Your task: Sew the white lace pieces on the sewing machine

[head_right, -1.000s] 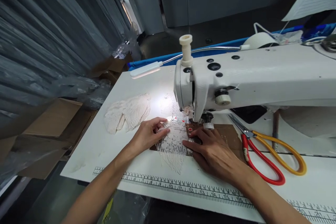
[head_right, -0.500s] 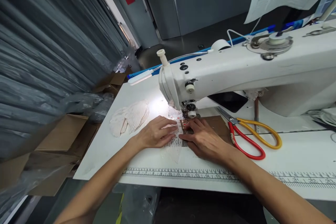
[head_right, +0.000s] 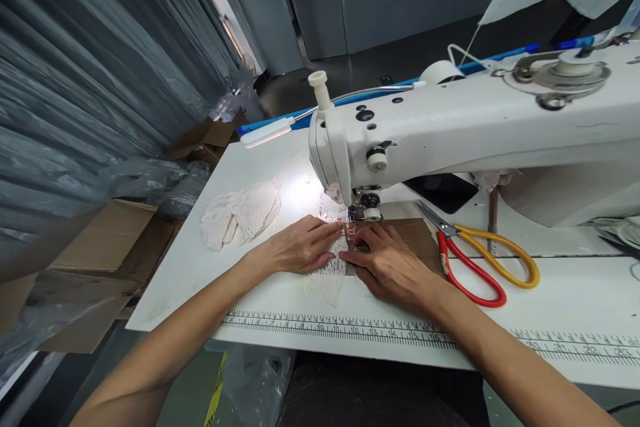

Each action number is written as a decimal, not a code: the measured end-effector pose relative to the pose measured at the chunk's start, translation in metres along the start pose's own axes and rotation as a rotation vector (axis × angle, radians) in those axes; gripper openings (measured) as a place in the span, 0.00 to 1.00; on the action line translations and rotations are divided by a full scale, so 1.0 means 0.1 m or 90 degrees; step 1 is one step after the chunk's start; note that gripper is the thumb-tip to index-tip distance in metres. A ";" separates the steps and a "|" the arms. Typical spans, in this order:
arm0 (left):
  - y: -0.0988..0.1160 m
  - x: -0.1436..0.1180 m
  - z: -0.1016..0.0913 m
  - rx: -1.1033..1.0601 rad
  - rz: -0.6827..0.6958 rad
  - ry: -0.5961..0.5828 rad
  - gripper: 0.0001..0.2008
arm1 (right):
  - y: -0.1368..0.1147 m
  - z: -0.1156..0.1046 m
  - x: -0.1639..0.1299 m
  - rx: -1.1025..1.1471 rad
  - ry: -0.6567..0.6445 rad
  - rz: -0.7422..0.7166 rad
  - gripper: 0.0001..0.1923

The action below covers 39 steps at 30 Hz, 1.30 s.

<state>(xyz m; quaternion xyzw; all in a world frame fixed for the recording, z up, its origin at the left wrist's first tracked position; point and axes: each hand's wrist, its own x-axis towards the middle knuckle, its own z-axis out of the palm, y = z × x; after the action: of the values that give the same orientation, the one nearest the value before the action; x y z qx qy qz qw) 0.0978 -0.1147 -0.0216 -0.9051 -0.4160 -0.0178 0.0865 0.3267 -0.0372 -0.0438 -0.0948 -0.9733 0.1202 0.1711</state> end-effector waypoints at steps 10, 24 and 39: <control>0.03 0.20 -0.09 0.081 -0.065 -0.030 0.23 | 0.12 0.04 -0.01 -0.103 0.020 -0.007 0.19; -0.05 0.13 0.14 -0.062 -0.139 0.072 0.24 | 0.18 0.06 -0.04 -0.072 0.018 0.023 0.22; -0.04 0.15 0.16 -0.131 -0.169 0.111 0.22 | 0.18 0.08 -0.04 -0.058 0.021 0.052 0.23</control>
<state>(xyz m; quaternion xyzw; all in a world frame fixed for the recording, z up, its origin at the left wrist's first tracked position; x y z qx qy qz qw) 0.1033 -0.0981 -0.0355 -0.8412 -0.5189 -0.1499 0.0263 0.3303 -0.0231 -0.0576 -0.1439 -0.9701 0.0814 0.1776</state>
